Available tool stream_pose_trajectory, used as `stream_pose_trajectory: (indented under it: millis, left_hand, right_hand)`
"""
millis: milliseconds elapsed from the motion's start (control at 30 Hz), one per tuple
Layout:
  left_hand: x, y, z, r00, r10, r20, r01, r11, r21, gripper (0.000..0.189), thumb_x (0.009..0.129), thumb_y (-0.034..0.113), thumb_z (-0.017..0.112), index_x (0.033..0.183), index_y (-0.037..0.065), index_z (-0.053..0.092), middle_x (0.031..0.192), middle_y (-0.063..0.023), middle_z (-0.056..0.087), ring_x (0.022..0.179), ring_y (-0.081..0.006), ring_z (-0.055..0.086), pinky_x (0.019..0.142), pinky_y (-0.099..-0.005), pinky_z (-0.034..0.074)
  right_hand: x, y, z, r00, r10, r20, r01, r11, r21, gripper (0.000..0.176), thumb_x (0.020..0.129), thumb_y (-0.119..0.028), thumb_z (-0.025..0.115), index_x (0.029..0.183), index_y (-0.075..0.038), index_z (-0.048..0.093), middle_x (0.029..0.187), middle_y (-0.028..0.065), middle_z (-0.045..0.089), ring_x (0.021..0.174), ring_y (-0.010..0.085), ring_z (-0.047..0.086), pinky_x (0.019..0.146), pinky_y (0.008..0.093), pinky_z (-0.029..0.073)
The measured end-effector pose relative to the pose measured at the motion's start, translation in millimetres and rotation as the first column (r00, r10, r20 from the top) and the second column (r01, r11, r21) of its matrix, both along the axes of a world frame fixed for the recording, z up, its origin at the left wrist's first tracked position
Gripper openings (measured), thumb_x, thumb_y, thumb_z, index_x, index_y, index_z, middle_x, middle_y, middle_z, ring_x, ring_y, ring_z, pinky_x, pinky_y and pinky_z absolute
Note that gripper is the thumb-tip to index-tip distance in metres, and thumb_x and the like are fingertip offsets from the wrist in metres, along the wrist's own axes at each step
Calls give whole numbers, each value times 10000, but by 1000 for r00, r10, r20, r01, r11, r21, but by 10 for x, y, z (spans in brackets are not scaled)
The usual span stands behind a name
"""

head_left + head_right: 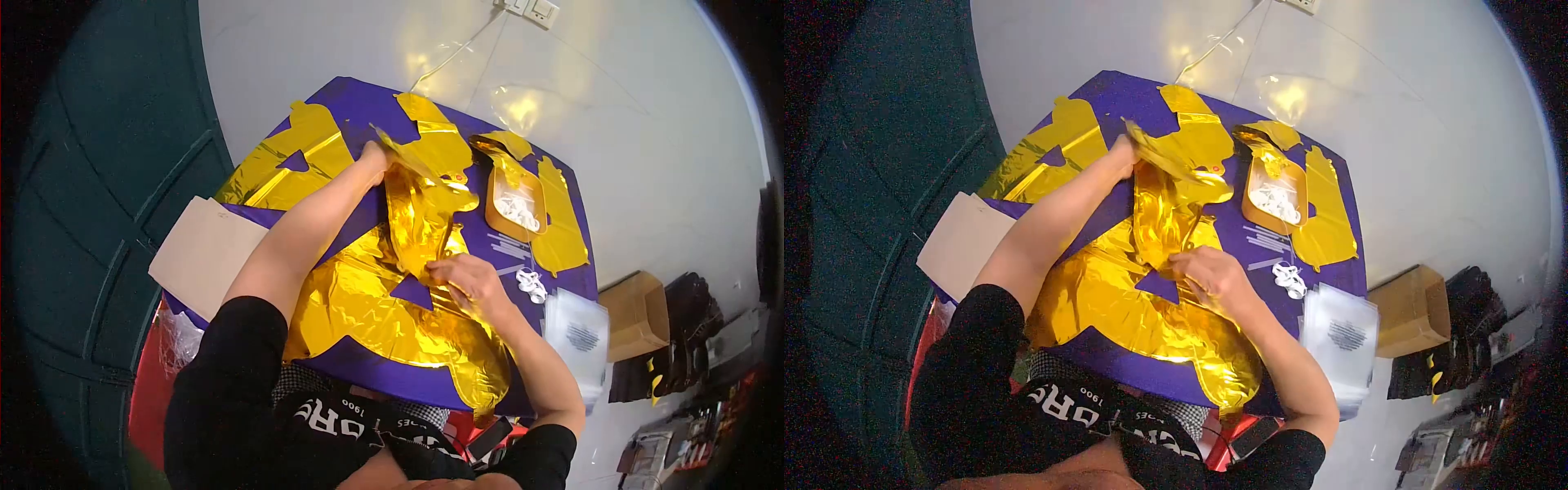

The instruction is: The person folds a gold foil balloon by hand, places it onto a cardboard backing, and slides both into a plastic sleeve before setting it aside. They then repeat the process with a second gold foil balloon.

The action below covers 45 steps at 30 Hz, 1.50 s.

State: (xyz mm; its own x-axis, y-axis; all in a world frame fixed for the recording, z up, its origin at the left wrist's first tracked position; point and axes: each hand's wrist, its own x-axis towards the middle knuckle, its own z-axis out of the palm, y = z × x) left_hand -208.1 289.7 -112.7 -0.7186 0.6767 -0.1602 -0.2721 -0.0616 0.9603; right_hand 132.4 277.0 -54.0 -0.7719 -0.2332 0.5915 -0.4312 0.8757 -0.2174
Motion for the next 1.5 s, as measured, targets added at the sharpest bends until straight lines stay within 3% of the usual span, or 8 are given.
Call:
stream_pose_trajectory:
  millis: [167, 600, 800, 933, 1167, 1300, 1400, 1500]
  left_hand:
    - [-164, 99, -127, 982, 69, 174, -77, 996, 36, 241, 881, 46, 492, 1072, -63, 589, 1021, -162, 636, 835, -302, 642, 700, -433, 509]
    - [118, -210, 394, 1000, 10, -21, -9, 999, 44, 140, 906, 54, 516, 936, -2, 640, 786, -135, 659, 672, -259, 669, 537, -415, 569]
    - [411, -270, 1145, 990, 75, -117, -9, 876, 483, 161, 867, -8, 524, 974, -30, 641, 886, -134, 671, 783, -245, 673, 711, -366, 573]
    - [756, -137, 1634, 956, -174, -238, 289, 715, 636, 234, 867, -19, 522, 1082, -11, 615, 976, -122, 667, 878, -222, 665, 791, -345, 554]
    - [1152, 161, 1461, 628, -623, -467, 742, 659, 118, 438, 865, 81, 582, 1296, 79, 502, 1235, -57, 579, 1103, -129, 550, 853, -256, 476]
    - [873, 86, 1246, 443, -481, -757, 439, 852, -284, 371, 829, 131, 592, 1183, 19, 576, 1248, -146, 598, 1044, -207, 588, 784, -354, 482]
    - [414, 45, 1061, 168, -676, -717, 128, 736, -664, 353, 804, 135, 594, 1130, 1, 610, 1153, -218, 631, 1016, -310, 621, 830, -396, 496]
    - [240, -79, 594, 34, -651, -759, -98, 753, -650, 275, 780, 143, 601, 1018, 14, 652, 1019, -239, 655, 990, -374, 630, 844, -439, 501]
  right_hand:
    - [221, -38, -49, 999, -37, 7, 37, 999, -3, 211, 664, 22, 671, 866, -9, 619, 966, 120, 690, 795, 273, 652, 680, 356, 536]
    - [377, -22, -80, 998, -64, 10, 62, 989, 131, 217, 669, -18, 662, 879, 1, 609, 981, 132, 680, 822, 270, 650, 712, 358, 545]
    - [407, 85, 186, 955, -230, -190, 271, 934, 232, 240, 663, 34, 645, 899, 17, 603, 1012, 164, 665, 836, 312, 643, 694, 372, 539]
    - [352, 371, 303, 828, -375, -417, 507, 817, 273, 192, 721, 17, 634, 908, 7, 591, 957, 162, 656, 835, 307, 635, 720, 384, 538]
    - [24, 1431, 441, 537, -680, -500, 807, 587, 67, 13, 838, -60, 601, 841, -48, 594, 741, 151, 618, 698, 333, 616, 614, 432, 501]
    - [-144, 1978, 288, 324, -854, -408, 935, 354, 1, 147, 877, -174, 569, 830, -43, 618, 691, 198, 629, 645, 385, 626, 579, 471, 493]
    - [-214, 2108, 177, 232, -932, -277, 962, 262, -76, 167, 871, -187, 578, 836, -30, 620, 731, 220, 644, 693, 406, 638, 593, 483, 492]
    - [-260, 2174, 122, 246, -944, -220, 955, 275, -113, 177, 877, -182, 565, 846, -18, 627, 743, 234, 642, 725, 419, 638, 621, 492, 496]
